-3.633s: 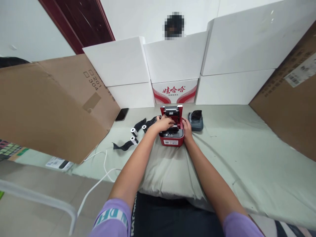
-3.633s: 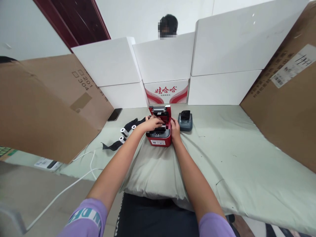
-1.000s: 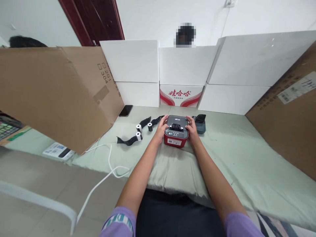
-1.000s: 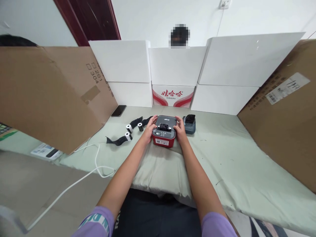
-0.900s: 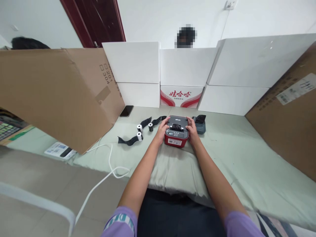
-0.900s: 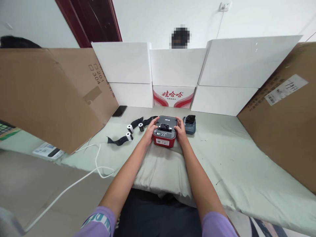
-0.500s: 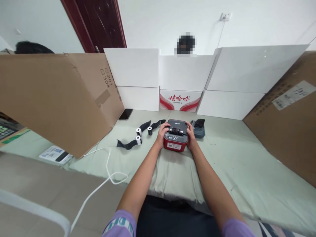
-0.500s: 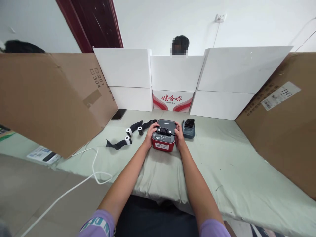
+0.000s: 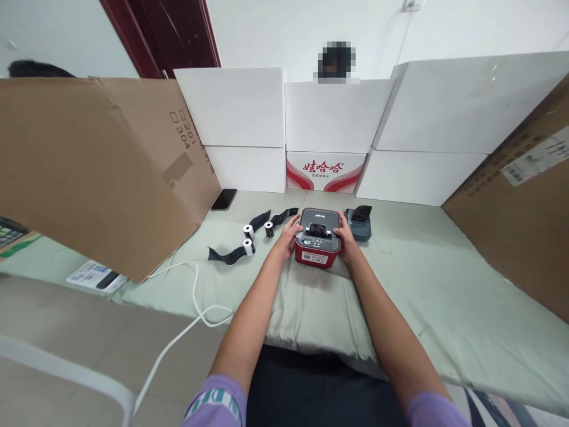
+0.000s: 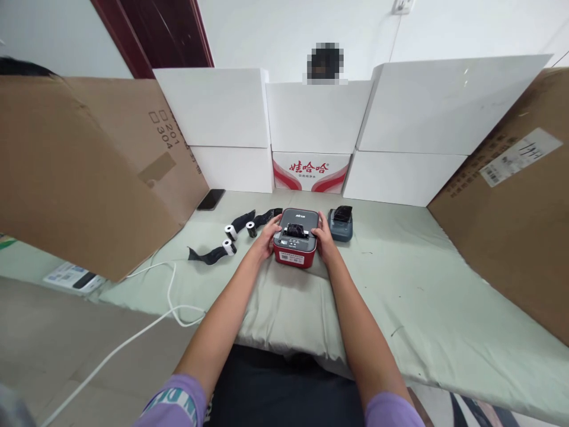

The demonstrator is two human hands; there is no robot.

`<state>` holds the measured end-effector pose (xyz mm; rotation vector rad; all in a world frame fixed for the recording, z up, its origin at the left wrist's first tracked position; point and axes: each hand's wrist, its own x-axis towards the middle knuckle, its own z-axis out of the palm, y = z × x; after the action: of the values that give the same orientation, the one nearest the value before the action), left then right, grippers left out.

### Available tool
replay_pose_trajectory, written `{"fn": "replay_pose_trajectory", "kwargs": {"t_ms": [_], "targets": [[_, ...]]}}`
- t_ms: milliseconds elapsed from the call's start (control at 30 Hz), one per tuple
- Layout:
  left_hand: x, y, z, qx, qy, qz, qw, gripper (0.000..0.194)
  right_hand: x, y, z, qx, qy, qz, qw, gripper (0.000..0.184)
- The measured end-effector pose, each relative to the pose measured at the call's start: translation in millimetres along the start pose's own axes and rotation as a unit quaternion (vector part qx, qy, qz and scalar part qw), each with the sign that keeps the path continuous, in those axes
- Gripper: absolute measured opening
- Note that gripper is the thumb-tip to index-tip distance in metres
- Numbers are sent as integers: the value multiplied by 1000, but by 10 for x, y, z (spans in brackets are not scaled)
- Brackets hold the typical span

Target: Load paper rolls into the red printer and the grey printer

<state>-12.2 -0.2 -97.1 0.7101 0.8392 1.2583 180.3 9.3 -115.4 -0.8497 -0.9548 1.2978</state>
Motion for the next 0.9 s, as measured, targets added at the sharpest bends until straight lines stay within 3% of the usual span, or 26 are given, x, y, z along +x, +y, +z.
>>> {"fn": "replay_pose_trajectory", "kwargs": {"t_ms": [133, 467, 900], "targets": [[9, 42, -20, 16, -28, 0, 999, 72, -19, -43, -7, -24, -9, 1, 1000, 81], [-65, -57, 15, -11, -34, 48, 998, 68, -34, 34, -11, 9, -39, -38, 999, 69], [-29, -56, 0, -24, -36, 27, 999, 70, -67, 56, 3, 46, -74, -45, 995, 61]]}}
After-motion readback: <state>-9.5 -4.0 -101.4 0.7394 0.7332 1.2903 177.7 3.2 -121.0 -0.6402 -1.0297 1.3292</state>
